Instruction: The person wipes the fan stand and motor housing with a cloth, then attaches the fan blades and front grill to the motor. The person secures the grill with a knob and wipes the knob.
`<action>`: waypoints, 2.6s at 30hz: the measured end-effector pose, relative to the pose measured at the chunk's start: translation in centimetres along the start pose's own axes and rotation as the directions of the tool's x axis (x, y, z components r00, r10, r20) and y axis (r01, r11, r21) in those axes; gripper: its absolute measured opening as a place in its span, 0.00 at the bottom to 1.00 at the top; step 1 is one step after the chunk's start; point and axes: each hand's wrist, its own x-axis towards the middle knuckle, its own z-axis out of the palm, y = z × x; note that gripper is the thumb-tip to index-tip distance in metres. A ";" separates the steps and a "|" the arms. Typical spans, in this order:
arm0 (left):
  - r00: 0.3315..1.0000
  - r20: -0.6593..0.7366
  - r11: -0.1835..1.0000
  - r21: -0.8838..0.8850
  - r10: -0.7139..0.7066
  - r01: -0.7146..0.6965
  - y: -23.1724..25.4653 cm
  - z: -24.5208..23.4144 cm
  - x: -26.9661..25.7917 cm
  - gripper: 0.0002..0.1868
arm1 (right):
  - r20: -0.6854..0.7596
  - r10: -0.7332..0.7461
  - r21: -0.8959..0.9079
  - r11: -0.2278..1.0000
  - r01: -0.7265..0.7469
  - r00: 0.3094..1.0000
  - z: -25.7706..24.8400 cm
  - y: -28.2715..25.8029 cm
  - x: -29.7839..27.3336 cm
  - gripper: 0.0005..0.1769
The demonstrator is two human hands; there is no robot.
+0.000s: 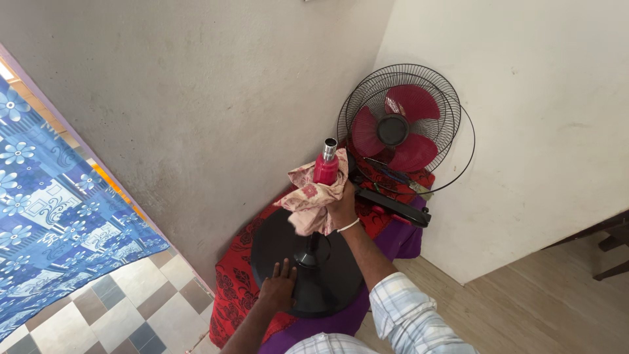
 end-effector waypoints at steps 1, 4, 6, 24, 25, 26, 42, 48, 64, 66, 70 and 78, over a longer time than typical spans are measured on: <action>1.000 -0.003 1.000 -0.004 -0.001 0.001 0.0 0.1 -0.1 0.58 | -0.003 -0.014 0.068 0.998 0.014 1.000 0.1 0.0 -0.1 0.25; 1.000 -0.013 1.000 -0.009 0.002 -0.002 0.0 0.0 0.2 0.58 | 0.015 -0.030 -0.020 0.999 0.030 0.999 -0.1 0.1 -0.3 0.22; 1.000 -0.009 1.000 -0.011 0.005 -0.005 -0.1 0.4 -0.1 0.58 | 0.017 -0.015 -0.107 0.994 0.017 1.000 0.1 0.4 -0.9 0.19; 0.606 -0.623 0.582 -0.755 -0.494 -0.301 -0.5 -11.7 -2.3 0.20 | 0.115 0.140 -0.053 0.990 -0.134 0.983 0.5 3.2 -3.7 0.13; 0.593 -0.652 0.536 -0.747 -0.472 -0.394 -0.2 -13.1 -2.3 0.21 | 0.118 0.153 -0.065 0.987 -0.146 0.981 0.5 3.4 -4.0 0.14; 0.576 -0.681 0.485 -0.730 -0.452 -0.482 0.2 -14.5 -2.5 0.21 | 0.121 0.166 -0.076 0.985 -0.157 0.979 0.5 3.5 -4.2 0.15; 0.619 -0.753 0.391 -0.650 -0.221 -0.651 8.0 -25.3 -0.1 0.24 | 0.214 0.578 0.053 0.798 -0.601 0.787 -0.5 10.1 -9.6 0.25; 0.520 -0.821 0.348 -0.570 -0.235 -0.744 8.1 -24.6 1.5 0.19 | 0.247 0.623 -0.106 0.779 -0.618 0.742 -0.4 10.2 -10.9 0.25; 0.484 -0.836 0.392 -0.549 -0.260 -0.738 8.3 -24.0 2.9 0.18 | 0.248 0.793 -0.520 0.593 -0.615 0.556 -1.4 13.4 -15.4 0.26; 0.482 -0.837 0.388 -0.548 -0.261 -0.741 8.3 -24.2 2.7 0.20 | 0.216 0.819 -0.606 0.539 -0.584 0.531 -1.7 13.3 -15.1 0.25; 0.537 -0.800 0.376 -0.600 -0.269 -0.706 8.2 -24.4 2.5 0.20 | 0.237 0.804 -0.424 0.590 -0.687 0.545 -2.4 11.6 -14.7 0.22; 0.492 -0.833 0.378 -0.553 -0.251 -0.743 8.0 -23.9 3.4 0.28 | -0.078 0.751 0.326 0.641 -0.695 0.656 -6.6 3.6 -9.7 0.26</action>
